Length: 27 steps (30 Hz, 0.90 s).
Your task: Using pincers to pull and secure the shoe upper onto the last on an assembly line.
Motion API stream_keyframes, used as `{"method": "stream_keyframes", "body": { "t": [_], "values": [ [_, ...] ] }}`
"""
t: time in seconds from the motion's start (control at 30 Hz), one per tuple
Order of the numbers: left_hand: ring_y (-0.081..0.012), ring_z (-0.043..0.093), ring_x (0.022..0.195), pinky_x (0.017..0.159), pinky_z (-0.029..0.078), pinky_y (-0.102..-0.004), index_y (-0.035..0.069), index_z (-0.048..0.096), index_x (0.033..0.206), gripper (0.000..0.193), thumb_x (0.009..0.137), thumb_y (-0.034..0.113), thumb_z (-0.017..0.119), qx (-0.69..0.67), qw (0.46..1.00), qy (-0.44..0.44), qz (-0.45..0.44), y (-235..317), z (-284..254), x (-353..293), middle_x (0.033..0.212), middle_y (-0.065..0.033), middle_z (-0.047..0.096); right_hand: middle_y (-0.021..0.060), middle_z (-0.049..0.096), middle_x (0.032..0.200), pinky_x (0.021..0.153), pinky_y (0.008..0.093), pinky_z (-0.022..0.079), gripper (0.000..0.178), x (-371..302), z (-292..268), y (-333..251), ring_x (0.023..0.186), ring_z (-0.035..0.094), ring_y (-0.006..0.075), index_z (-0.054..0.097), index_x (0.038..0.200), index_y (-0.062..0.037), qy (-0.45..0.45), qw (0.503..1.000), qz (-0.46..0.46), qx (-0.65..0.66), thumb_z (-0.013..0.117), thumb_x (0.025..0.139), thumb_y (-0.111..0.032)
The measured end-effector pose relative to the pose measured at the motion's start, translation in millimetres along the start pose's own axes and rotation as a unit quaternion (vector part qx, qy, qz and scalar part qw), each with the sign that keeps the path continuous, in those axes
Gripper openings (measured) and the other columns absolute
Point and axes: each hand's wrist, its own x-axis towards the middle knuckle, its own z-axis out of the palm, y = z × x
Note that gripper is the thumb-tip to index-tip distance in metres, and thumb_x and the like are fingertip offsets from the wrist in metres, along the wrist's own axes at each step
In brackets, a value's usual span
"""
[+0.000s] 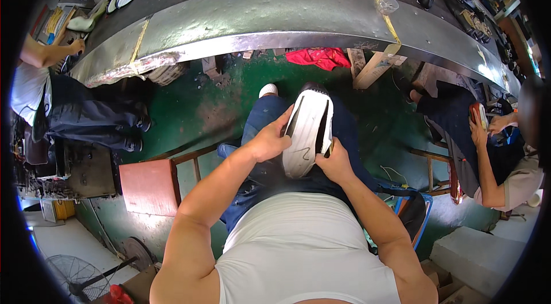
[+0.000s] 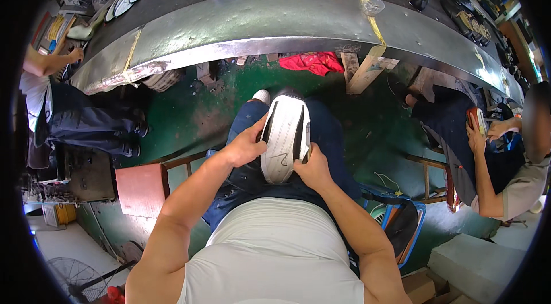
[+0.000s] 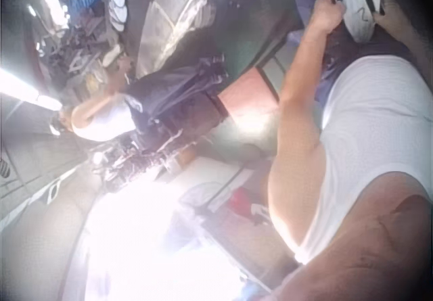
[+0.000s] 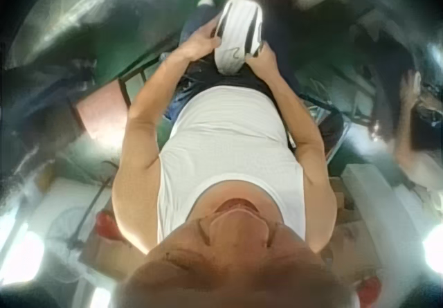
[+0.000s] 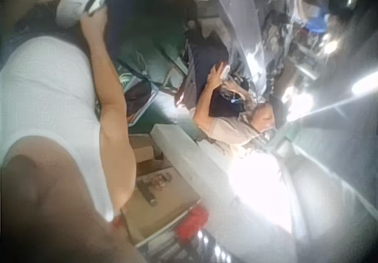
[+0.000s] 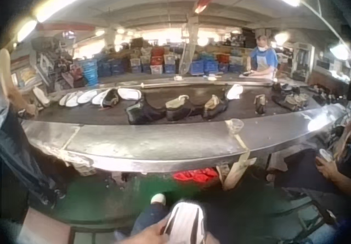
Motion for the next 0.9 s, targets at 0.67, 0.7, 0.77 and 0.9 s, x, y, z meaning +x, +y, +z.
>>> {"method": "stream_keyframes", "body": {
  "t": [0.67, 0.7, 0.77, 0.9],
  "values": [
    [-0.0210, 0.036, 0.141, 0.118, 0.027, -0.0333, 0.006, 0.006, 0.159, 0.098, 0.085, -0.005, 0.070, -0.052, 0.995, -0.036, -0.075, -59.0, 45.0, -4.2, 0.153, -0.0129, 0.036, 0.0156, 0.067, 0.100, 0.075, 0.0466, 0.053, 0.039, -8.1, -78.8, -22.8, 0.097, 0.065, 0.0380, 0.057, 0.125, -0.0001, -0.049, 0.888, -0.302, -0.342, 0.062, 0.091, -0.019],
    [-0.0209, 0.036, 0.140, 0.118, 0.027, -0.0333, 0.006, 0.005, 0.159, 0.099, 0.085, -0.004, 0.070, -0.038, 0.996, -0.034, -0.075, -61.6, 45.0, -4.7, 0.153, -0.0127, 0.036, 0.0169, 0.067, 0.098, 0.075, 0.0472, 0.053, 0.036, -6.4, -79.7, -35.9, 0.095, 0.065, 0.0385, 0.059, 0.121, -0.0006, -0.092, 0.863, -0.281, -0.410, 0.064, 0.090, -0.019],
    [-0.0259, 0.042, 0.138, 0.115, 0.032, -0.0343, 0.003, 0.003, 0.158, 0.099, 0.086, 0.003, 0.071, -0.020, 0.998, -0.032, -0.040, -66.3, 42.8, -9.0, 0.149, -0.0195, 0.042, 0.0182, 0.067, 0.095, 0.075, 0.0479, 0.053, 0.034, 3.8, -79.9, -45.5, 0.094, 0.065, 0.0389, 0.061, 0.117, -0.0012, -0.135, 0.830, -0.263, -0.473, 0.065, 0.088, -0.019],
    [-0.0264, 0.040, 0.140, 0.116, 0.031, -0.0346, 0.002, 0.002, 0.158, 0.100, 0.085, 0.003, 0.072, -0.095, 0.992, -0.052, -0.058, -65.4, 40.8, -6.3, 0.150, -0.0196, 0.041, 0.0218, 0.067, 0.087, 0.078, 0.0493, 0.052, 0.018, 15.4, -67.3, -34.9, 0.087, 0.065, 0.0411, 0.063, 0.098, -0.0022, -0.299, 0.899, -0.200, -0.251, 0.065, 0.088, -0.017]
  ]
}}
